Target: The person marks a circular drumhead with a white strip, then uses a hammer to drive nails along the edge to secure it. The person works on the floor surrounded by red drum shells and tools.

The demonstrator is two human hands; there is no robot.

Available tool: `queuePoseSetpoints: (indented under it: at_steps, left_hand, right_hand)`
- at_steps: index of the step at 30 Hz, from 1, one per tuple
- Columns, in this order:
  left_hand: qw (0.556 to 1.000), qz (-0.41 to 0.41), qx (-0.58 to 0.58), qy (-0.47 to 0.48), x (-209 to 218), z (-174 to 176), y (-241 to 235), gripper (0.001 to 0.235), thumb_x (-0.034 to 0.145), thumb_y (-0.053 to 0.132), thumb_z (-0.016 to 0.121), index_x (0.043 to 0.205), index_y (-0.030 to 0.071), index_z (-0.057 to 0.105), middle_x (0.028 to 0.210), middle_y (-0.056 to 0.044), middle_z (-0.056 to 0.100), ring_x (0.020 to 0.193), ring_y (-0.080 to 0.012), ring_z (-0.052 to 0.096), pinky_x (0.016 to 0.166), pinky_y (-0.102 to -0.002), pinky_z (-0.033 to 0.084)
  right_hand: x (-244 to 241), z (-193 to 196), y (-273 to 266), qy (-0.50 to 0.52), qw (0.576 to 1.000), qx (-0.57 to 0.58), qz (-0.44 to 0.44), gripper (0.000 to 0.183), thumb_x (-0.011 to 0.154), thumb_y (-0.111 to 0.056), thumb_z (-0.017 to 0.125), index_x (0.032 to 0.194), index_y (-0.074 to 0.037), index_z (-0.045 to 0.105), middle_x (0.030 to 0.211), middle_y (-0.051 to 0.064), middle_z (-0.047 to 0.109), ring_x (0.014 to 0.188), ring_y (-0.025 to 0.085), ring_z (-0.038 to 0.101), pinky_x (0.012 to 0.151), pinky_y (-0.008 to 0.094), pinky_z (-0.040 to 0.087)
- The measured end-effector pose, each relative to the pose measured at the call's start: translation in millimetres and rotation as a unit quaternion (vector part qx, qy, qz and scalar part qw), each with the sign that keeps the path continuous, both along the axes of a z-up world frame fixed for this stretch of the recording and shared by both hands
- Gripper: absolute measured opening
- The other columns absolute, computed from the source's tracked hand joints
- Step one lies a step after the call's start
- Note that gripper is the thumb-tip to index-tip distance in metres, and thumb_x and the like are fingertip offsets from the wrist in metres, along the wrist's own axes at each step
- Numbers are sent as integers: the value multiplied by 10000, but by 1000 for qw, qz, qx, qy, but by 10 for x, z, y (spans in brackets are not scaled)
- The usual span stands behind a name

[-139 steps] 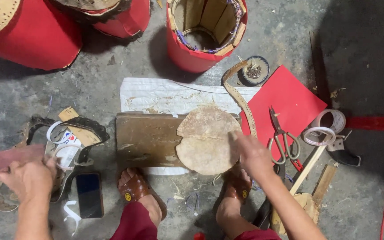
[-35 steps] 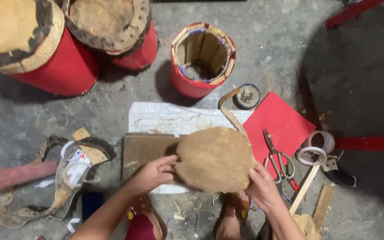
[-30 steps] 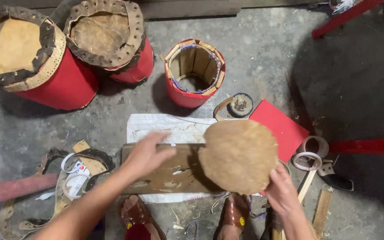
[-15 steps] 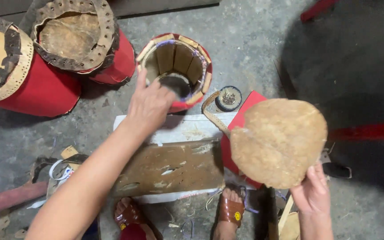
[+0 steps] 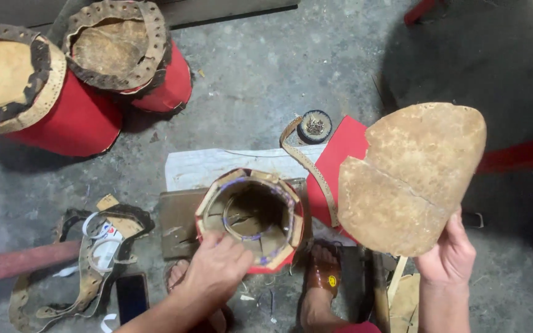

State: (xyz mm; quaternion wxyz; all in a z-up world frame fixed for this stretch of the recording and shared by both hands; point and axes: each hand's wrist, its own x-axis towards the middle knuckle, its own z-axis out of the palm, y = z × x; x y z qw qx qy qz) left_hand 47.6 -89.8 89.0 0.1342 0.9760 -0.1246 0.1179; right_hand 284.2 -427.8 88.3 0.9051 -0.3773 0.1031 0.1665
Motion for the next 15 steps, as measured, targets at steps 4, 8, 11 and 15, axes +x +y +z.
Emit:
queuePoseSetpoints:
  at_steps: [4, 8, 11, 15]
  left_hand:
    - [990, -15, 24, 140, -74, 38, 29, 116, 982, 134, 630, 881, 87, 660, 714, -91, 693, 644, -217, 620, 752, -434, 477]
    - [991, 72, -29, 112, -28, 458, 246, 403, 800, 379, 738, 1039, 81, 609, 967, -91, 656, 918, -256, 611, 915, -474, 452]
    - [944, 219, -241, 54, -94, 844, 540, 219, 795, 208, 669, 1001, 136, 685, 972, -20, 721, 905, -191, 668, 865, -371, 508]
    - [663, 283, -679, 139, -102, 648, 827, 624, 956, 437, 465, 1419, 33, 575, 1497, -104, 597, 1386, -187, 532, 1184, -351, 372]
  right_hand:
    - [-203, 184, 341, 31, 999, 14, 25, 507, 962, -121, 615, 1463, -70, 563, 1500, 128, 582, 1414, 292, 526, 1211, 513, 355]
    - [-441, 465, 787, 32, 991, 21, 131, 529, 961, -145, 617, 1467, -29, 517, 1435, 173, 597, 1306, 327, 571, 1137, 532, 403]
    - [-634, 788, 1231, 72, 976, -53, 200, 681, 879, -102, 550, 1546, -38, 429, 1456, 200, 553, 1275, 344, 545, 1093, 515, 416]
    - [-759, 433, 1420, 106, 927, -167, 320, 530, 785, -173, 731, 1291, -30, 656, 1249, 151, 719, 1119, 324, 677, 977, 517, 548]
